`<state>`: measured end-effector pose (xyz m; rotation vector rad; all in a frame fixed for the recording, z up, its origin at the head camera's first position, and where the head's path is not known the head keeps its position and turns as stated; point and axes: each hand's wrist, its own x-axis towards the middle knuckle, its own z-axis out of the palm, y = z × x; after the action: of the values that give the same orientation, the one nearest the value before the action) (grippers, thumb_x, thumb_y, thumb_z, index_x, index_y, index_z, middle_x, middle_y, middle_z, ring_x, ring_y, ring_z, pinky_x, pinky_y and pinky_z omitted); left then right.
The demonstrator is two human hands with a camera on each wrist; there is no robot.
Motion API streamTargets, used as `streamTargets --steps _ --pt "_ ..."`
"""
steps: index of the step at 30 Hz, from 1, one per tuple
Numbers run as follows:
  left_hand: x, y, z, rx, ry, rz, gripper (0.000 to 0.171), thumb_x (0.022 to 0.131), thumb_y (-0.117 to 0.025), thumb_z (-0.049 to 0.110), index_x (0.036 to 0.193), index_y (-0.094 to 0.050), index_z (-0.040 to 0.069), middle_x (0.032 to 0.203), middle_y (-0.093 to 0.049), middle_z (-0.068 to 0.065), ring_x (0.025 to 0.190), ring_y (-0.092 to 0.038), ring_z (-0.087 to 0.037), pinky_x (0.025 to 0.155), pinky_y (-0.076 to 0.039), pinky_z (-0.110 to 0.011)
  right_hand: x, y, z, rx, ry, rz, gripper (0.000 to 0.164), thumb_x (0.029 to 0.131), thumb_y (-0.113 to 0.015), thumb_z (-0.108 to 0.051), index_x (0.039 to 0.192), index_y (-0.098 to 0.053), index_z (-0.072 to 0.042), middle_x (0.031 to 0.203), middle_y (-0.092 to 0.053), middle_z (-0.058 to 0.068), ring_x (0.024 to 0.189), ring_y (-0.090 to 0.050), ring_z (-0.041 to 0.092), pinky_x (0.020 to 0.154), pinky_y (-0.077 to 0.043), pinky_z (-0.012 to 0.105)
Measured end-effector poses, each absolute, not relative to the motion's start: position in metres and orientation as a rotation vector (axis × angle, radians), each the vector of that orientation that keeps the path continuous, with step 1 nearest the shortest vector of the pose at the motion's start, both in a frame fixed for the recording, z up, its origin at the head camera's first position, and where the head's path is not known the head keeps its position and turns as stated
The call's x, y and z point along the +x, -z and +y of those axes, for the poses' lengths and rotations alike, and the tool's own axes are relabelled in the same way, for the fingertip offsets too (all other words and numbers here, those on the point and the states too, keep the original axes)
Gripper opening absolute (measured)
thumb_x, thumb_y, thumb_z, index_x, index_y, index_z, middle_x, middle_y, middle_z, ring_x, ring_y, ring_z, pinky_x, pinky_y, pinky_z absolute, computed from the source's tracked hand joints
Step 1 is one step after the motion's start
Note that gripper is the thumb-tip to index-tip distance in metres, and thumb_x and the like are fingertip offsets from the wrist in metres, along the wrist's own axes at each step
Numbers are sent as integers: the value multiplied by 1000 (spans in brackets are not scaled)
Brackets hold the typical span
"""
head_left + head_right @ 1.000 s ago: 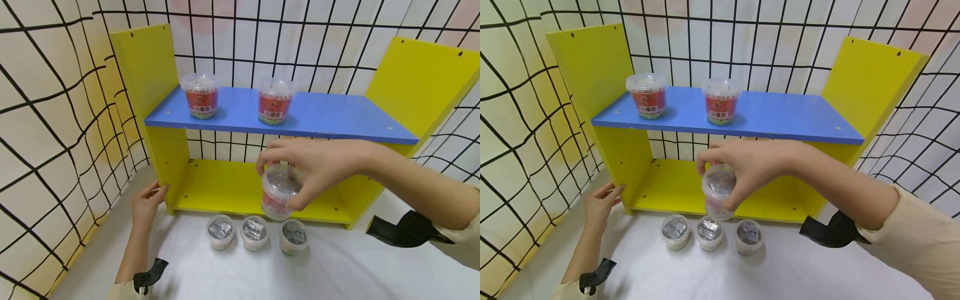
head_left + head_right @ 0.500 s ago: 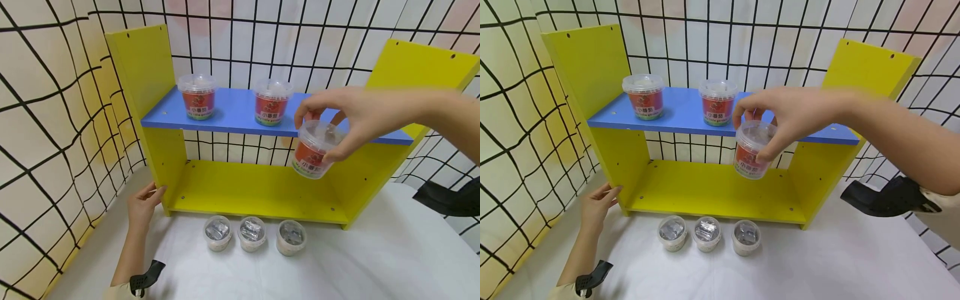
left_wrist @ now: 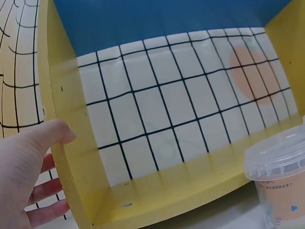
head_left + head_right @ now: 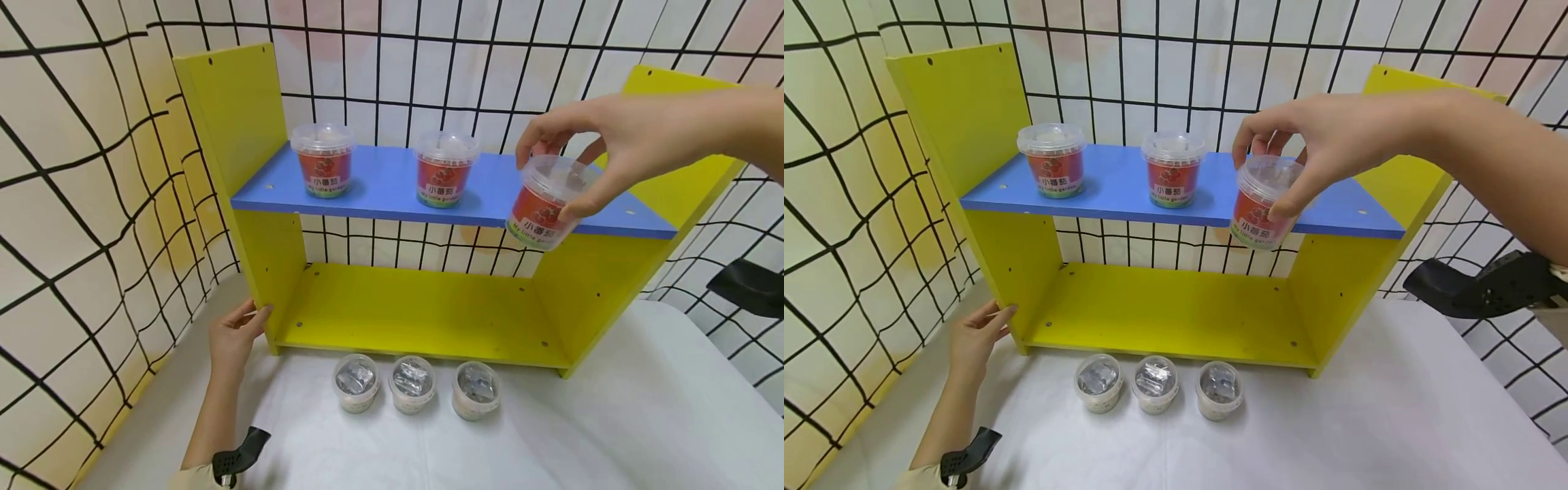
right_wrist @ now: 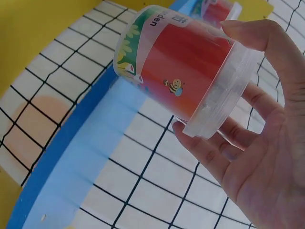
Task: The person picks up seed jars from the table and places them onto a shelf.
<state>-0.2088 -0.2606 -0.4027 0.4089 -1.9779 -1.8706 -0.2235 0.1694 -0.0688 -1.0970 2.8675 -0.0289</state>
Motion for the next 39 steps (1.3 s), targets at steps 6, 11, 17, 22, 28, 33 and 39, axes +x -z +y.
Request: streamTargets --steps 6,11,17,22,28,33,39 --pt "-209 403 -261 433 1875 -1989 45 81 -72 18 122 -59 6 97 -58 16 74 -57 0 65 -53 -14 -238 65 176 -1024 -33 2877 63 69 -80 -36 122 -46 -30 115 -51 -4 104 -45 14 81 -51 31" --pt "-209 403 -260 424 1865 -1994 45 81 -71 18 123 -59 6 98 -58 15 75 -57 0 65 -52 -13 -248 62 181 -985 -59 2876 63 69 -80 -37 121 -46 -26 116 -51 -1 106 -43 21 82 -52 34" --pt "-208 405 -260 415 1873 -2011 45 82 -71 19 123 -59 6 92 -58 16 75 -57 -1 65 -52 -13 -257 59 183 -960 -80 2855 66 71 -79 -33 126 -44 -20 119 -48 5 107 -42 23 85 -51 44" --pt "-207 406 -263 390 1862 -2022 45 81 -71 20 122 -59 3 87 -59 17 77 -57 -1 65 -53 -14 -262 55 180 -962 -103 2815 71 69 -81 -33 128 -42 -19 119 -49 5 106 -44 23 86 -51 45" --pt "-203 406 -266 402 1848 -2031 45 81 -72 18 121 -59 3 85 -60 19 75 -58 0 64 -54 -16 -269 54 175 -963 -94 2771 74 68 -81 -33 129 -42 -20 117 -51 5 106 -43 24 85 -52 43" --pt "-202 406 -266 405 1854 -2022 45 80 -72 18 121 -60 3 85 -60 19 74 -58 0 65 -54 -16 -275 52 178 -905 -31 2735 76 69 -81 -30 133 -41 -19 126 -47 6 114 -38 28 86 -50 49" --pt "-202 405 -266 411 1853 -2013 45 80 -72 17 121 -60 3 86 -59 17 73 -58 -1 64 -53 -15 -279 55 182 -902 34 2704 74 71 -80 -26 134 -41 -18 127 -46 6 116 -37 29 90 -47 53"
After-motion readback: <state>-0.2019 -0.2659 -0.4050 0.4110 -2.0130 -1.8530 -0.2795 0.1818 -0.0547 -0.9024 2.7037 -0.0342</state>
